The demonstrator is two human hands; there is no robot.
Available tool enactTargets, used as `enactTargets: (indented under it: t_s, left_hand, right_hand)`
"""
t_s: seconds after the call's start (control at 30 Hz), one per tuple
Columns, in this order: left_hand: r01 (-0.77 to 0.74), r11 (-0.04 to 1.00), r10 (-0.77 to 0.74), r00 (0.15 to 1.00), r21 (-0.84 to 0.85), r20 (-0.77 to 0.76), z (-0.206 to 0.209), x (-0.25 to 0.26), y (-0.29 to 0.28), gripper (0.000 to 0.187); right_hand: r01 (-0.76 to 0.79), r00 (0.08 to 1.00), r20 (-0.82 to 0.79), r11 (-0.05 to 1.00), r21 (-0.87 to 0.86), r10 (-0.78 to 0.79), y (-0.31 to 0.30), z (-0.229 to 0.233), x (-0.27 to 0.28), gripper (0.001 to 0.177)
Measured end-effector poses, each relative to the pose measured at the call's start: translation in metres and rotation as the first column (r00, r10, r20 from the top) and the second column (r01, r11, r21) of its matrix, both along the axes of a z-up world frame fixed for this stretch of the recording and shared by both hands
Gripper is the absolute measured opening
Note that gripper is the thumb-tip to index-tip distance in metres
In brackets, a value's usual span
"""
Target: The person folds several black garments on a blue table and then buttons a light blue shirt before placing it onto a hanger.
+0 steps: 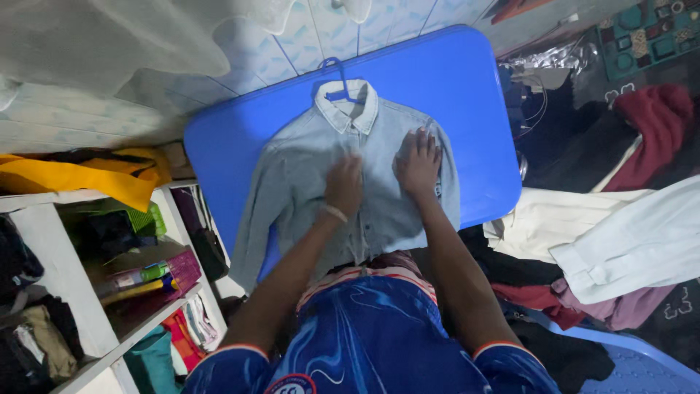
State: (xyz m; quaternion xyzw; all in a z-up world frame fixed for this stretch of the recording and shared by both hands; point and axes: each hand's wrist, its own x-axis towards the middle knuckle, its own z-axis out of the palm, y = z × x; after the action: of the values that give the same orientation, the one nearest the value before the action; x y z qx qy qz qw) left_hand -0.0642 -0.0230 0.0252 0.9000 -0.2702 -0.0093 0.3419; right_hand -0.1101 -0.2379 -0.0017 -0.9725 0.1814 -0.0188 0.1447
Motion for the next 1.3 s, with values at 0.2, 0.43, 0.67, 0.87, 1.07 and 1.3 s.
enactTargets:
  t_s: [0.2,0.43,0.67,0.87,1.07,1.3]
  left_hand:
    - [0.033,0.987,0.002,0.976,0.159,-0.216,-0.008,-0.129,0.066,0.019]
    - [0.090,0.986,-0.061,0.978,0.138,-0.200,-0.040,-0.130,0.101,0.031]
    - [0.107,0.992,-0.104,0.994,0.070,-0.037,-0.080,-0.132,0.100,0.037]
    - [0.127,0.973,-0.096,0.983,0.195,-0.159,-0.103,-0.110,0.088,0.013]
    - [0.136,0.990,-0.140,0.985,-0.047,-0.099,-0.085,-0.120,0.075,0.010]
    - [0.072,0.992,-0.092,0.971,-0.100,-0.220,-0.075,-0.126,0.045,0.008]
  right_hand:
    - [-0.121,0.946,0.313,0.988,0.097,0.085,0.035,-0.007,-0.098,0.021]
    - [-0.202,0.947,0.302,0.939,0.279,0.113,0.121,-0.035,-0.188,0.017]
    - [-0.013,0.978,0.197,0.930,0.368,-0.064,0.146,-0.023,-0.174,0.027]
    - [0.044,0.979,0.175,0.947,0.319,-0.105,0.156,-0.028,-0.154,0.028]
    - [-0.022,1.000,0.010,0.966,0.256,0.020,0.140,-0.056,-0.141,0.024]
    - [-0.187,0.980,0.125,0.919,0.347,0.153,0.121,-0.049,-0.141,0.020]
